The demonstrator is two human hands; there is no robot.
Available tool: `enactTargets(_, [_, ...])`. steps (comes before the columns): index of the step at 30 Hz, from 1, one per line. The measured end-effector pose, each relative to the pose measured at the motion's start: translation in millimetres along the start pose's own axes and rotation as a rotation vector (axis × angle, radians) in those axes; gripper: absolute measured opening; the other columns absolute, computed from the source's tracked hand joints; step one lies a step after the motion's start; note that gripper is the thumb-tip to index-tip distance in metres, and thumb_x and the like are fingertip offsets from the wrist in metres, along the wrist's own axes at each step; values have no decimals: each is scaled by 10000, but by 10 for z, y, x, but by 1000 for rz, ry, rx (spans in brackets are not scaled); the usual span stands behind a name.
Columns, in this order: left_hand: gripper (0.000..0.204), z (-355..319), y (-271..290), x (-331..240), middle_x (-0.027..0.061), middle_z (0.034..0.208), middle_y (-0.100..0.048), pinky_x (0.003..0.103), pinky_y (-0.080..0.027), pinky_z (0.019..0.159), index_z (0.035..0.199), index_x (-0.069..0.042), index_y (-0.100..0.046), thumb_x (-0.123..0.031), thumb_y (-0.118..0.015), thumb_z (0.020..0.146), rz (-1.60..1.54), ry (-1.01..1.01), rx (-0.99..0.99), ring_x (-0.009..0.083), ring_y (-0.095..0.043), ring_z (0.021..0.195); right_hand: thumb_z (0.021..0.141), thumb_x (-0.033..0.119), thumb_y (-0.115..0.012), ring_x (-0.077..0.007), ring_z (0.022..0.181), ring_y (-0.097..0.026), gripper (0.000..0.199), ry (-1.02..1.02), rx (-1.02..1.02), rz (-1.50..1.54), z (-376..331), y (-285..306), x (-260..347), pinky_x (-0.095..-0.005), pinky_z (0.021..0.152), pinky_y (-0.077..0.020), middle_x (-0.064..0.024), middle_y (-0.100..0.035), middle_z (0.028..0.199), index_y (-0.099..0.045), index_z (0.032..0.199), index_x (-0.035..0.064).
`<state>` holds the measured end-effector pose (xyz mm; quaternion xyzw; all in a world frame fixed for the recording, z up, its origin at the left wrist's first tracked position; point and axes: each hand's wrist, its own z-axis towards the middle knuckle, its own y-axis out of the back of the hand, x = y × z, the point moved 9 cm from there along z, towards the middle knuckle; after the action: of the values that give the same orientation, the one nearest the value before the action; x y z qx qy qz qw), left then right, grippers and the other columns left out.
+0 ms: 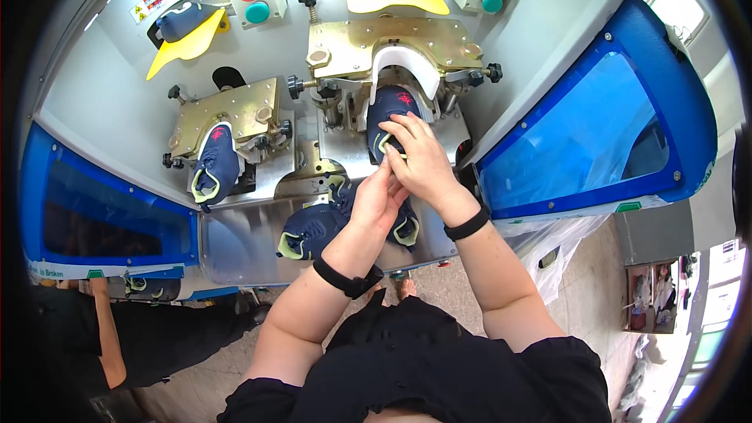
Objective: The recorder operates a heel-shaping or heel-lasting machine to mold the back part of shoe uppers.
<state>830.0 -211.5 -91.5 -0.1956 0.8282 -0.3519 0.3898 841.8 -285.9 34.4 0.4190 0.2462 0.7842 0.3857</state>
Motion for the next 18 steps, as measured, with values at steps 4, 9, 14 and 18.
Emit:
enactTargets(4, [402,1,-2,15,82,1187,-596,348,-498,926,1260,-72,-533,-372,-555,995,3,24,-12,191,-594,1081,868,174,-585,-412,1279,-446,360,-22,59,38,5,-34,-32,-475,1070,-383,-167,-544,1317,-589,1221,99])
enactTargets(9, [405,-11,1,18,84,1172,-603,350,-505,919,1241,-55,-532,-368,-571,987,0,19,-25,193,-603,1067,872,179,-580,-411,1300,-429,362,-32,75,42,0,-53,-66,-472,1083,-369,-162,-534,1338,-587,1226,103])
enactTargets(14, [407,-2,52,26,106,1140,-615,363,-522,908,1219,-34,-532,-367,-569,987,28,9,-73,211,-622,1053,865,227,-613,-382,1304,-442,360,-29,58,7,-20,-63,-75,-465,1068,-393,-132,-548,1333,-596,1211,127])
enactTargets(18, [420,-1,79,63,113,1133,-612,371,-526,899,1222,-24,-523,-374,-560,991,2,-21,-126,217,-622,1045,884,309,-604,-359,1333,-425,385,-32,122,-76,-26,-92,-105,-503,1077,-372,-111,-537,1361,-576,1239,161])
